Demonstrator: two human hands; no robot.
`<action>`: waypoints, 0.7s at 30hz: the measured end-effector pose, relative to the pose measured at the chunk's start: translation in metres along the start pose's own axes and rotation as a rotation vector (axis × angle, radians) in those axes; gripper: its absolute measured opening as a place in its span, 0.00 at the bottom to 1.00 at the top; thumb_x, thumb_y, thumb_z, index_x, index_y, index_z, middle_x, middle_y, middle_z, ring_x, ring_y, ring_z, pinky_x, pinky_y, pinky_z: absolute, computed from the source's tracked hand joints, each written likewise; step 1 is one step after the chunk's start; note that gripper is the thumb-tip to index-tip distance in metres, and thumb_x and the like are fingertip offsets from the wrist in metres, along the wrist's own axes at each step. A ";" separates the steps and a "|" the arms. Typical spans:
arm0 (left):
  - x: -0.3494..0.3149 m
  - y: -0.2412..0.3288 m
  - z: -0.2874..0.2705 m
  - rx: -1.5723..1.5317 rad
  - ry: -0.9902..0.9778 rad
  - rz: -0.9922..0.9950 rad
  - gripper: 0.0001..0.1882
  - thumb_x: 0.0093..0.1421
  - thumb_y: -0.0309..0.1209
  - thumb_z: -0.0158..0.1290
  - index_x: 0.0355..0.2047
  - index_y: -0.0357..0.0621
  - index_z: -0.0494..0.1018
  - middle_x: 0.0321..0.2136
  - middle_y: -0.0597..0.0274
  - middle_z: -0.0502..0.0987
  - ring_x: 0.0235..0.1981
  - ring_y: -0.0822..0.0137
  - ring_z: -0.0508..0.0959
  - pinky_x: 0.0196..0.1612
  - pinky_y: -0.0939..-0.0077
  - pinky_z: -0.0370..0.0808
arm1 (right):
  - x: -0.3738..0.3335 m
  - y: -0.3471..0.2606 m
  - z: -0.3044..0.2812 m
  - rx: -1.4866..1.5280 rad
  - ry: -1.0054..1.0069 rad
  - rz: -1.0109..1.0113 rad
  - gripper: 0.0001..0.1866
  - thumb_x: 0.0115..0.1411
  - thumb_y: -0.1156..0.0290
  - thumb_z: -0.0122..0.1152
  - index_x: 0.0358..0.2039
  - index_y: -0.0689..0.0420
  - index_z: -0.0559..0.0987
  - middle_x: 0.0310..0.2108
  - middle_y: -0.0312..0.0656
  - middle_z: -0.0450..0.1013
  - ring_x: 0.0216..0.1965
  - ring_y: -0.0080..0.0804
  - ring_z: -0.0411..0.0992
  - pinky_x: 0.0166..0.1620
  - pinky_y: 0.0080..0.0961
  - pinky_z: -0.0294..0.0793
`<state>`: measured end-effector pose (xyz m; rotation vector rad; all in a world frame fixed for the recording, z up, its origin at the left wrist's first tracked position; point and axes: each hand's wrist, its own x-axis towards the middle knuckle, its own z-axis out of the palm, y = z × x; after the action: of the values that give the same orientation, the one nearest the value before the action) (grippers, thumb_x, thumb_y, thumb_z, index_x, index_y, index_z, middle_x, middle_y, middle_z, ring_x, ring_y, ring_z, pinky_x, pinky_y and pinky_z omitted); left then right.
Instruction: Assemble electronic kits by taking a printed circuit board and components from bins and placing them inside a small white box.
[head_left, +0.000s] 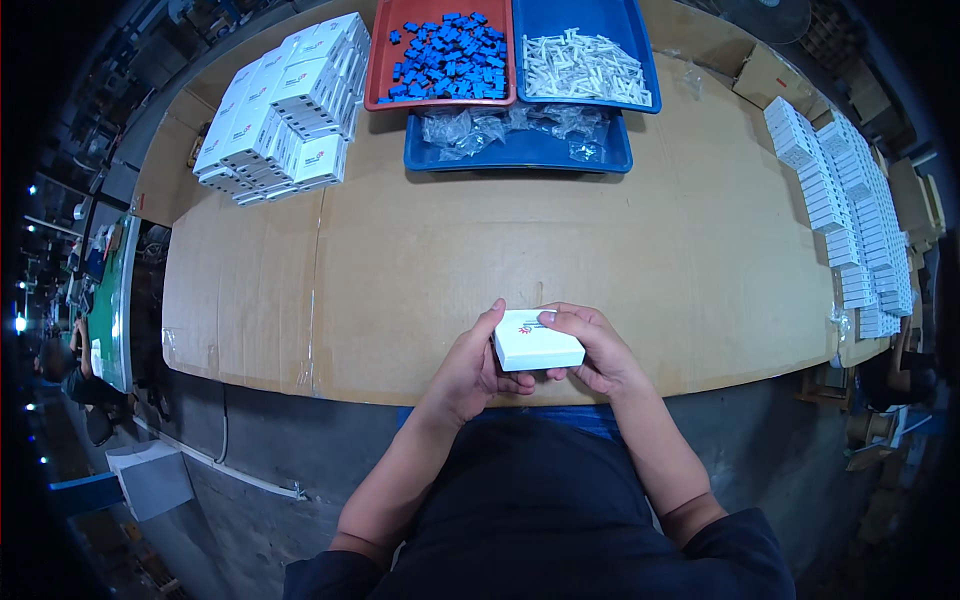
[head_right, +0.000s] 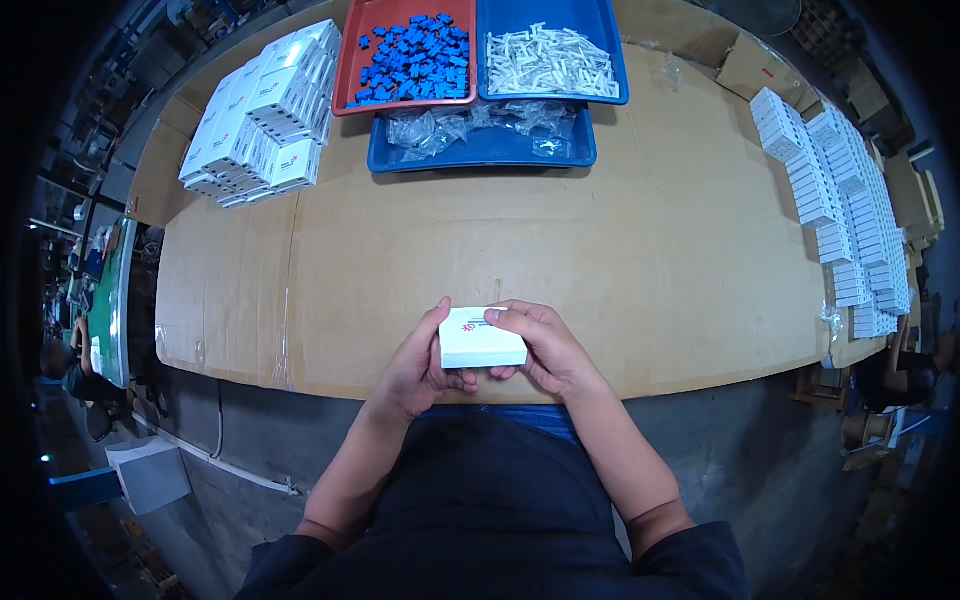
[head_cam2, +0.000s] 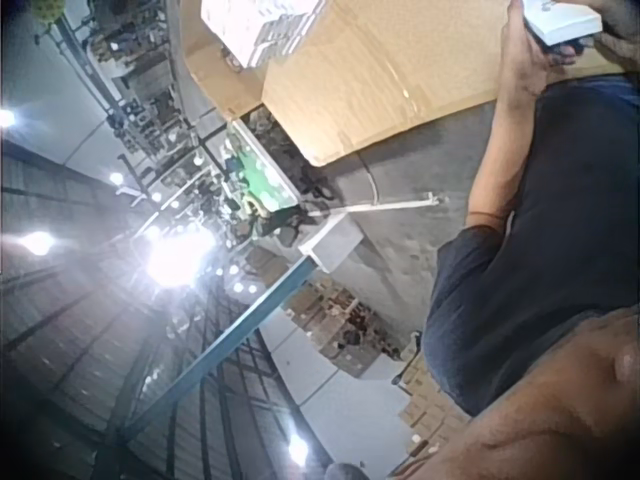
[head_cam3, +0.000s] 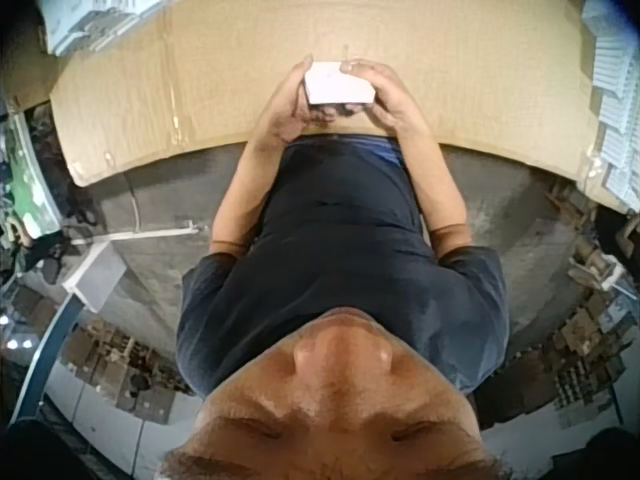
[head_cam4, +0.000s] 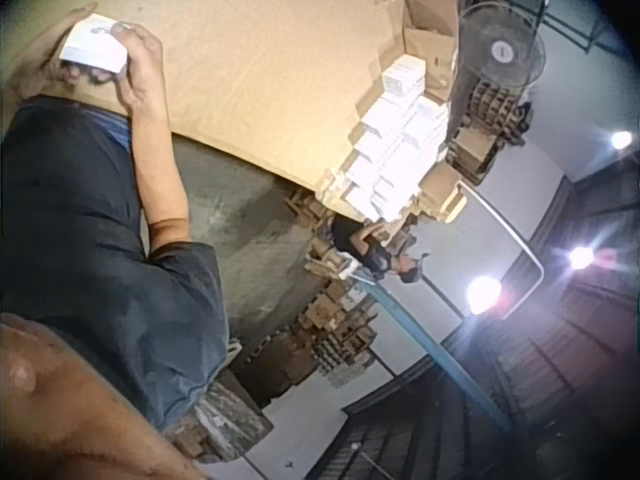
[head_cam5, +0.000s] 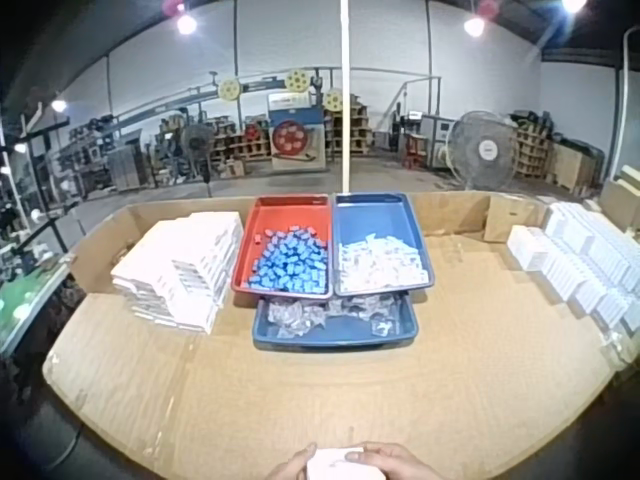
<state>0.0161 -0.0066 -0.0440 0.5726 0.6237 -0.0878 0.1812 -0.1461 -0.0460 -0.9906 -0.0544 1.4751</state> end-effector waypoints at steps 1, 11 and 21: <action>-0.001 0.001 0.000 0.000 0.001 -0.001 0.36 0.74 0.59 0.39 0.53 0.33 0.72 0.32 0.51 0.83 0.26 0.65 0.85 0.31 0.71 0.85 | 0.001 0.000 0.001 0.021 -0.002 -0.002 0.19 0.67 0.65 0.66 0.49 0.69 0.77 0.33 0.48 0.81 0.27 0.32 0.82 0.24 0.26 0.83; -0.009 0.000 0.011 0.319 0.119 0.082 0.25 0.74 0.46 0.50 0.51 0.30 0.74 0.38 0.50 0.84 0.32 0.65 0.87 0.38 0.71 0.87 | 0.000 0.001 0.005 -0.175 0.169 -0.237 0.20 0.66 0.69 0.69 0.54 0.65 0.75 0.34 0.46 0.82 0.27 0.28 0.81 0.23 0.24 0.80; 0.007 -0.025 0.002 0.451 0.081 0.695 0.30 0.75 0.45 0.49 0.66 0.34 0.62 0.58 0.53 0.74 0.59 0.66 0.76 0.61 0.68 0.75 | -0.002 0.014 -0.001 0.257 -0.134 -0.110 0.28 0.74 0.59 0.56 0.67 0.65 0.67 0.45 0.44 0.79 0.30 0.26 0.80 0.25 0.22 0.82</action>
<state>0.0164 -0.0277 -0.0586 1.2066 0.4533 0.4614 0.1701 -0.1512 -0.0533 -0.6700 -0.0151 1.4054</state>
